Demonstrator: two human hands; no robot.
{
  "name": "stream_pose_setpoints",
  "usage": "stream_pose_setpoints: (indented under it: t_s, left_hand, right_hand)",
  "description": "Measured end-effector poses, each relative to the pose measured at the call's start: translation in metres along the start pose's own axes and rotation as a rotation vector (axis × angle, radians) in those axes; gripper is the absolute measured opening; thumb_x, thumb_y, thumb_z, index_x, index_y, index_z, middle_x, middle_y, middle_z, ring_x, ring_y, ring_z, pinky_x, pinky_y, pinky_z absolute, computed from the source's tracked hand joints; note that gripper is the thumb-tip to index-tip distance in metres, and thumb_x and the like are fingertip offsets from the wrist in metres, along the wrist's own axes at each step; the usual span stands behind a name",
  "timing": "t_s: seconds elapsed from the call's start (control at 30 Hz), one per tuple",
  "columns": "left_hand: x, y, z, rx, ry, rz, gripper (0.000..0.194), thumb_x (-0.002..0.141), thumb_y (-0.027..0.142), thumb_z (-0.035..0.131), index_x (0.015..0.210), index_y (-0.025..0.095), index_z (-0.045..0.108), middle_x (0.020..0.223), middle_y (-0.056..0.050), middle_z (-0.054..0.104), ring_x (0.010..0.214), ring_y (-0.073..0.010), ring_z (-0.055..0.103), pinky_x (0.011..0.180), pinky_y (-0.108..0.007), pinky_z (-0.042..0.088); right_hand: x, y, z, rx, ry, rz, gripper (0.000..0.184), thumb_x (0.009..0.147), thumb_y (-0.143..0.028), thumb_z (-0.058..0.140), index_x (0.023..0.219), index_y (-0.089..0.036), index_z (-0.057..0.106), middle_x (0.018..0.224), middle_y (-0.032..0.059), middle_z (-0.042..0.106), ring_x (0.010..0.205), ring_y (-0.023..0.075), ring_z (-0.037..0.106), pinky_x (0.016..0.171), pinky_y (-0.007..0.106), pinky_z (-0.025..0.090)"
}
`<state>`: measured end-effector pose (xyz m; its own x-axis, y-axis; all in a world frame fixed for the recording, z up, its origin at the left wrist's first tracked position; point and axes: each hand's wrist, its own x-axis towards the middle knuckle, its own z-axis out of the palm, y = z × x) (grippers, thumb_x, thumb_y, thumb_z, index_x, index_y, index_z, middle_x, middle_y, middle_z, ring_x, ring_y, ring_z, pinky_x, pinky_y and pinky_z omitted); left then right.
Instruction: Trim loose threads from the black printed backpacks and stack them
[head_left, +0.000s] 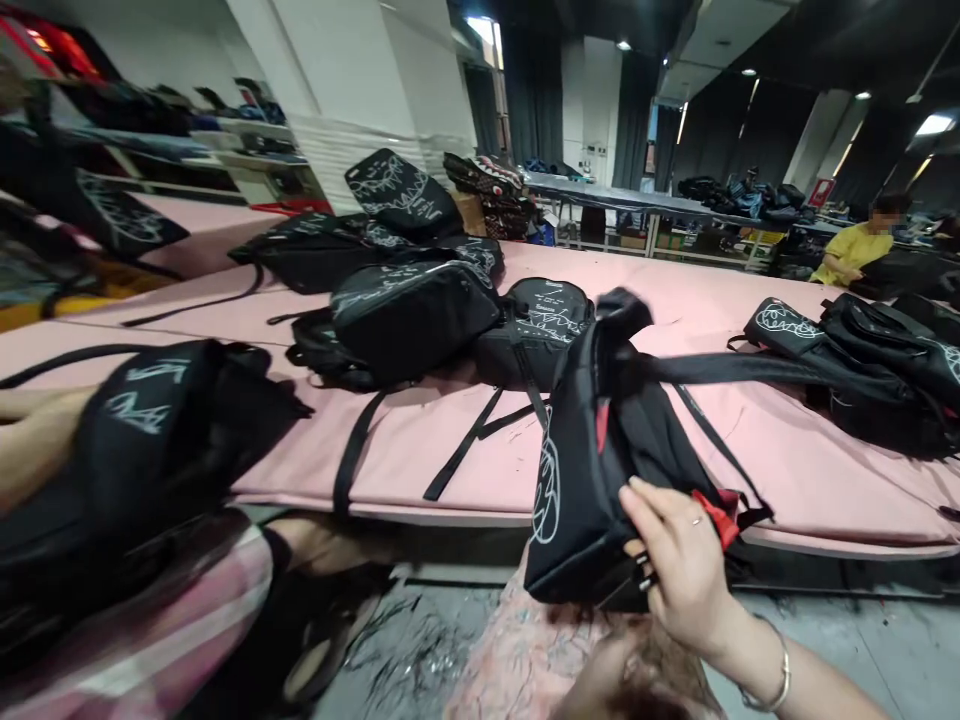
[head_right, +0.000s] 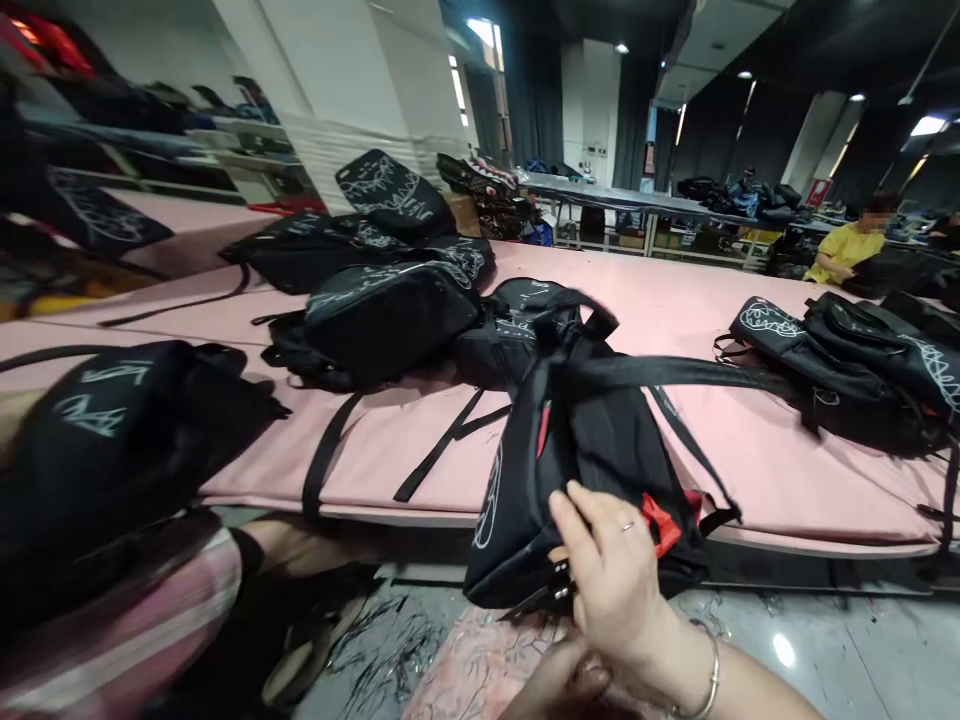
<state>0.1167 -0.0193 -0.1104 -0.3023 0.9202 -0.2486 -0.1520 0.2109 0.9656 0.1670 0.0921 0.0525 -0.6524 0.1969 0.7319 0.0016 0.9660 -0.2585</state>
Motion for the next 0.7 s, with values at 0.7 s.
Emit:
stream_pose_setpoints:
  t_s: [0.7]
  left_hand:
    - [-0.016,-0.008,-0.206,-0.525,0.871,0.054,0.039,0.060,0.040,0.071,0.091,0.016,0.065,0.103,-0.014,0.066,0.094,-0.0230,0.060,0.079,-0.038,0.046]
  right_hand:
    - [-0.102,0.018,0.047,0.363,-0.475,0.453,0.020,0.088,-0.023,0.038,0.099,-0.019,0.055,0.089,0.0051,0.066,0.082,0.0166,0.064,0.071,0.023,0.050]
